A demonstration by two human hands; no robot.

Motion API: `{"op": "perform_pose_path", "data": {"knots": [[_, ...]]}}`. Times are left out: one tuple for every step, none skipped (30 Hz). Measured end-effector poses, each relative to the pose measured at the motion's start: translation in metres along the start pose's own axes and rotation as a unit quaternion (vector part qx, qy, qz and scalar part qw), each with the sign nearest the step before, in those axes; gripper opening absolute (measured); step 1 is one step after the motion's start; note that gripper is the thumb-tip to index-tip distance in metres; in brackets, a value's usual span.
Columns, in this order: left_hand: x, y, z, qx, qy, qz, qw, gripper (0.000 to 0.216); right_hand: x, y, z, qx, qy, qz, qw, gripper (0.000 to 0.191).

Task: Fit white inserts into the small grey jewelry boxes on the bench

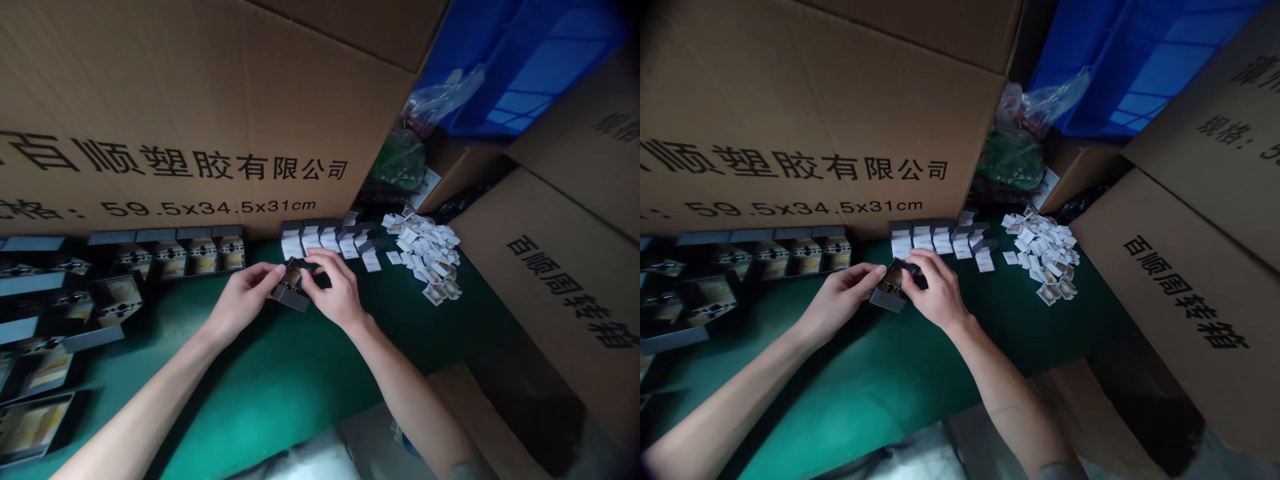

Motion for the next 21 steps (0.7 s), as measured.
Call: {"op": "perform_pose_path", "data": {"knots": [[0.0,0.0,0.0,0.004,0.007,0.0,1.0,0.043,-0.001,0.0,-0.003,0.016,0.004,-0.007,1.0,0.014],[-0.001,0.0,-0.001,0.006,0.012,0.001,1.0,0.043,-0.002,0.0,-0.004,0.023,0.009,-0.014,1.0,0.012],[-0.002,0.0,0.0,0.004,0.016,0.001,1.0,0.043,-0.003,0.0,-0.004,0.022,0.013,-0.022,0.999,0.011],[-0.003,0.0,0.0,0.002,0.018,0.001,1.0,0.043,-0.003,0.0,-0.002,0.014,0.02,-0.028,0.999,0.012],[-0.004,0.0,0.0,0.0,0.019,0.001,1.0,0.044,-0.003,-0.001,0.001,0.002,0.028,-0.032,0.999,0.012],[-0.005,-0.001,0.0,-0.001,0.018,0.001,1.0,0.045,-0.003,-0.001,0.004,-0.011,0.035,-0.035,0.999,0.013],[-0.006,-0.001,0.0,-0.003,0.017,0.001,1.0,0.045,-0.002,-0.001,0.007,-0.022,0.041,-0.036,0.998,0.014],[-0.006,-0.001,0.0,-0.004,0.017,0.002,1.0,0.046,-0.001,-0.001,0.01,-0.033,0.046,-0.035,0.998,0.016],[-0.006,-0.002,0.0,-0.004,0.017,0.003,1.0,0.047,0.0,-0.001,0.012,-0.041,0.051,-0.032,0.997,0.018],[-0.006,-0.002,0.0,-0.006,0.017,0.003,1.0,0.047,0.0,0.0,0.014,-0.048,0.054,-0.029,0.997,0.019],[-0.006,-0.002,0.0,-0.009,0.016,0.005,1.0,0.047,0.0,0.0,0.016,-0.054,0.056,-0.027,0.997,0.02],[-0.005,-0.002,0.001,-0.012,0.014,0.006,1.0,0.047,0.0,0.0,0.017,-0.058,0.057,-0.029,0.996,0.021],[-0.004,-0.002,0.002,-0.015,0.013,0.007,1.0,0.047,-0.002,0.0,0.017,-0.059,0.058,-0.034,0.996,0.021],[-0.003,-0.002,0.002,-0.017,0.012,0.008,1.0,0.046,-0.004,0.0,0.017,-0.056,0.057,-0.04,0.996,0.021],[-0.002,-0.002,0.003,-0.019,0.01,0.01,1.0,0.045,-0.005,0.0,0.016,-0.051,0.056,-0.046,0.996,0.021],[-0.001,-0.002,0.003,-0.02,0.008,0.01,1.0,0.044,-0.006,0.0,0.014,-0.045,0.055,-0.049,0.996,0.02],[0.0,-0.002,0.004,-0.021,0.005,0.011,1.0,0.043,-0.007,0.0,0.013,-0.04,0.054,-0.048,0.997,0.019],[0.001,-0.002,0.004,-0.024,0.0,0.012,1.0,0.043,-0.006,0.0,0.012,-0.037,0.054,-0.044,0.997,0.019],[0.001,-0.002,0.005,-0.027,-0.005,0.013,1.0,0.043,-0.005,0.0,0.011,-0.036,0.053,-0.038,0.997,0.018],[0.001,-0.002,0.005,-0.029,-0.01,0.014,0.999,0.044,-0.004,-0.001,0.011,-0.038,0.052,-0.031,0.997,0.018],[0.0,-0.002,0.005,-0.032,-0.014,0.014,0.999,0.044,-0.003,-0.001,0.011,-0.04,0.051,-0.026,0.998,0.017]]}}
Point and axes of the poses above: each hand's wrist, its own y-axis away from the middle knuckle, its own z-axis out of the palm, x = y × z, the point moved 9 cm from there along -y, towards the middle knuckle, and after that the axes turned 15 degrees about -x, right-handed, at the moved point
